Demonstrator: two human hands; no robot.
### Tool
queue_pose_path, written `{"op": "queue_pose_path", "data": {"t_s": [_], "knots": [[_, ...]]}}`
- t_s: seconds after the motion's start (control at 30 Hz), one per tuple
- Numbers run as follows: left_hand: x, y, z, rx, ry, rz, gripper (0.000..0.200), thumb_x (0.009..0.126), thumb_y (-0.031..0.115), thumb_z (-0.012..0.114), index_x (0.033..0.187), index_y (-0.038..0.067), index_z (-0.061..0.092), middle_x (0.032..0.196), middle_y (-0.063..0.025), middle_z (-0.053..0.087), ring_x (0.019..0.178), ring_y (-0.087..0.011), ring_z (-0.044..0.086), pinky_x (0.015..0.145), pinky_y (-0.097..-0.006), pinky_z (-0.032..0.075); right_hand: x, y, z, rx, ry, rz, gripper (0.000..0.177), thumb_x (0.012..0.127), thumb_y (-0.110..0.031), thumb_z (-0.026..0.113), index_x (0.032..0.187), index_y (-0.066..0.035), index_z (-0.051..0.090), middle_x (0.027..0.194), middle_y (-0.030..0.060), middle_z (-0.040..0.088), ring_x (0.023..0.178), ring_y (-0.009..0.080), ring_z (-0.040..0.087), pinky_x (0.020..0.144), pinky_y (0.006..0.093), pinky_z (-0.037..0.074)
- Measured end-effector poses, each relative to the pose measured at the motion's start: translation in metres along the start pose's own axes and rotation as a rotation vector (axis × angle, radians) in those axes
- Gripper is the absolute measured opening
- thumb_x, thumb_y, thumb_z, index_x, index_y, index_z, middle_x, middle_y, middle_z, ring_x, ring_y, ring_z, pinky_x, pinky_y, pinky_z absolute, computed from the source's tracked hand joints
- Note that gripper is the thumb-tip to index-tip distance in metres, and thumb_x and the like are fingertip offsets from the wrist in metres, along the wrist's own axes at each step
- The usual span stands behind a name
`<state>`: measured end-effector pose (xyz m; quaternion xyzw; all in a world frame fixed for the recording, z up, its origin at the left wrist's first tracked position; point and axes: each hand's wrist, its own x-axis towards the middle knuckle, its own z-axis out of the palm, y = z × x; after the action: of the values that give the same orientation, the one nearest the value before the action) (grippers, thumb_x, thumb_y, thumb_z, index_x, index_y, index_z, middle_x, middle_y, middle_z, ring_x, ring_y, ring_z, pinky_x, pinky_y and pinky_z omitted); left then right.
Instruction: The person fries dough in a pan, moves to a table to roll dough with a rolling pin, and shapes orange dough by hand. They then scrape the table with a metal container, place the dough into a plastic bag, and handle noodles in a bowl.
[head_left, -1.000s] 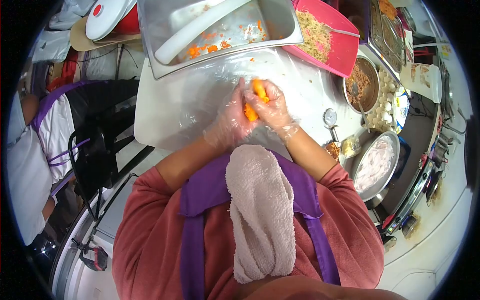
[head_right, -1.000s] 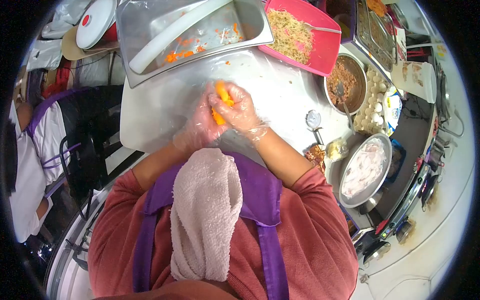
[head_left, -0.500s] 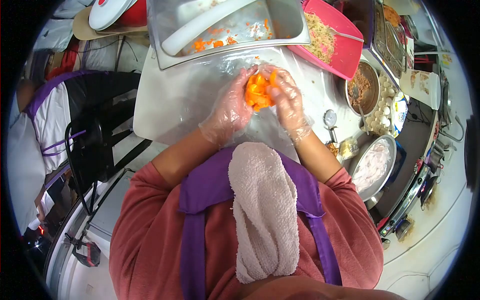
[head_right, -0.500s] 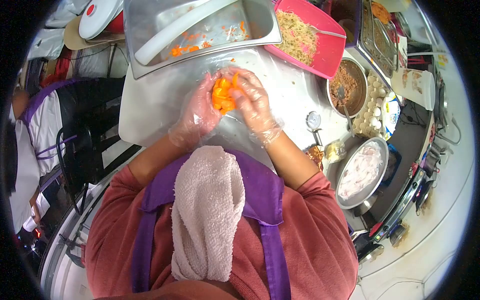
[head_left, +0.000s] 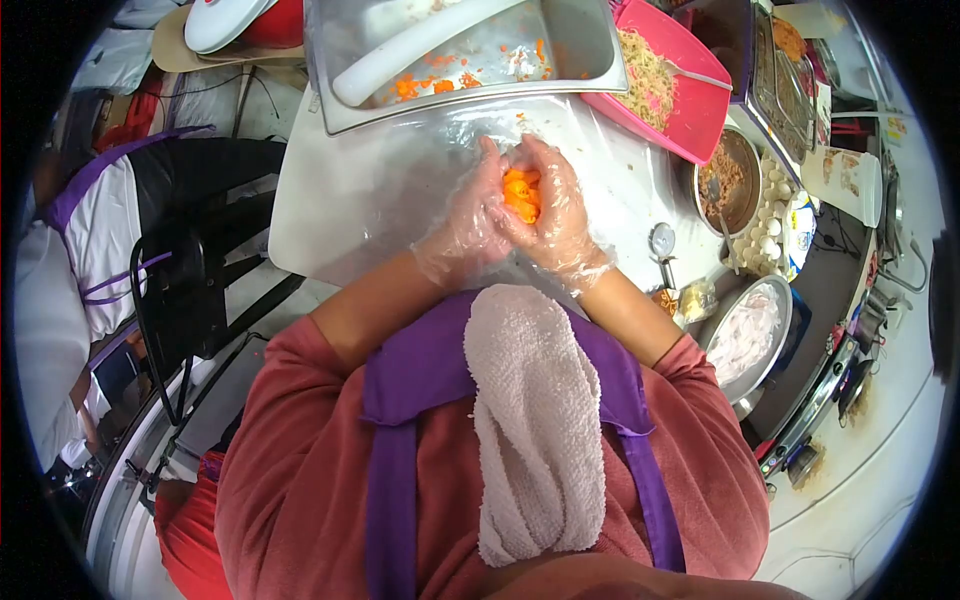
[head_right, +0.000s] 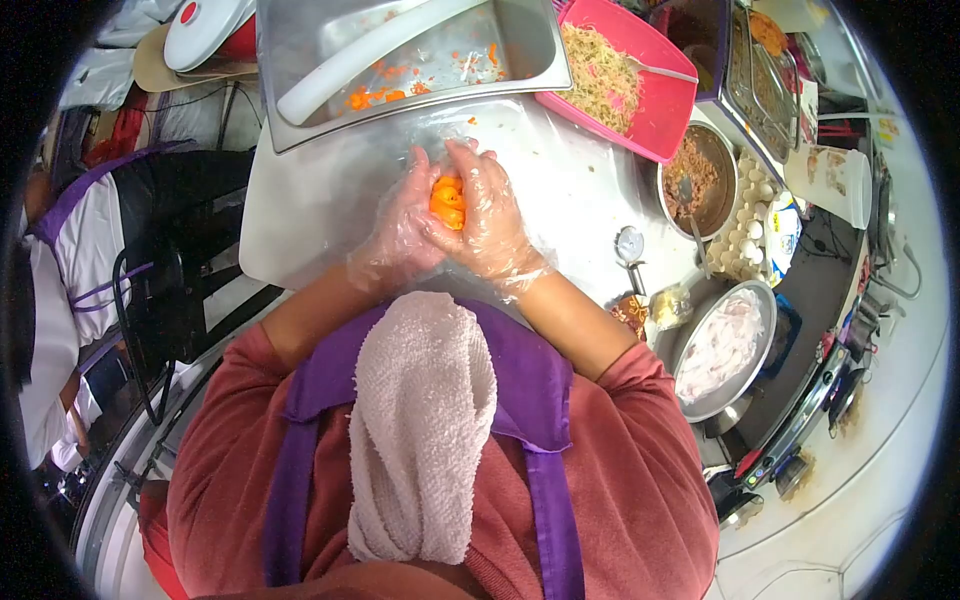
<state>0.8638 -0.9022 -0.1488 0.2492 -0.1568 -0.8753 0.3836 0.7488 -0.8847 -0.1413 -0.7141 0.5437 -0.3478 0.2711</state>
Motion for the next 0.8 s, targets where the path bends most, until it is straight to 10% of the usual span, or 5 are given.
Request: {"op": "queue_pose_path", "data": {"t_s": [0.07, 0.17, 0.33, 0.53, 0.8], "knots": [[0.0, 0.0, -0.001, -0.344, 0.041, -0.098, 0.061, 0.088, 0.055, 0.03, 0.119, 0.005, 0.044, 0.111, -0.0086, 0.051, 0.107, -0.0221, 0.048, 0.095, -0.0355, 0.037, 0.0, -0.005, 0.002, -0.075, 0.04, -0.075, 0.059, 0.068, -0.027, 0.068, 0.116, -0.002, 0.045, 0.091, 0.0154, 0.053, 0.085, 0.0327, 0.051, 0.08, 0.0406, 0.039], [-0.003, 0.0, -0.008, 0.787, -0.197, 0.517, 0.027, 0.074, 0.009, 0.061, 0.097, 0.002, 0.048, 0.095, -0.0121, 0.055, 0.091, -0.0209, 0.055, 0.083, -0.0325, 0.043, 0.002, -0.003, 0.005, -0.121, 0.052, -0.154, 0.041, 0.069, -0.024, 0.067, 0.103, -0.005, 0.054, 0.082, 0.0128, 0.053, 0.076, 0.0311, 0.052, 0.071, 0.0385, 0.042], [-0.001, -0.005, 0.003, -0.367, 0.114, -0.215, 0.07, 0.085, 0.062, 0.028, 0.12, 0.003, 0.042, 0.115, -0.0091, 0.049, 0.111, -0.0237, 0.045, 0.098, -0.0361, 0.034, 0.001, 0.001, 0.009, -0.157, 0.114, -0.184, 0.017, 0.069, -0.02, 0.067, 0.077, -0.007, 0.06, 0.074, 0.0104, 0.053, 0.065, 0.0286, 0.053, 0.059, 0.0377, 0.043], [0.003, 0.0, 0.005, -0.466, 0.135, -0.236, 0.08, 0.082, 0.068, 0.022, 0.128, 0.003, 0.034, 0.127, -0.0123, 0.041, 0.117, -0.0243, 0.04, 0.103, -0.0377, 0.026, 0.012, 0.012, 0.0, 0.06, 0.164, -0.191, 0.015, 0.068, -0.013, 0.068, 0.062, -0.006, 0.056, 0.06, 0.0085, 0.053, 0.055, 0.0228, 0.052, 0.052, 0.0344, 0.041], [-0.001, -0.008, -0.014, -0.431, 0.071, -0.283, 0.074, 0.085, 0.063, 0.026, 0.13, 0.005, 0.029, 0.128, -0.0097, 0.039, 0.12, -0.0213, 0.035, 0.104, -0.0366, 0.022, 0.012, 0.035, -0.001, 1.193, 0.371, 0.708, 0.022, 0.082, -0.013, 0.06, 0.062, -0.006, 0.051, 0.057, -0.0001, 0.048, 0.051, 0.0093, 0.045, 0.046, 0.0259, 0.039]]}}
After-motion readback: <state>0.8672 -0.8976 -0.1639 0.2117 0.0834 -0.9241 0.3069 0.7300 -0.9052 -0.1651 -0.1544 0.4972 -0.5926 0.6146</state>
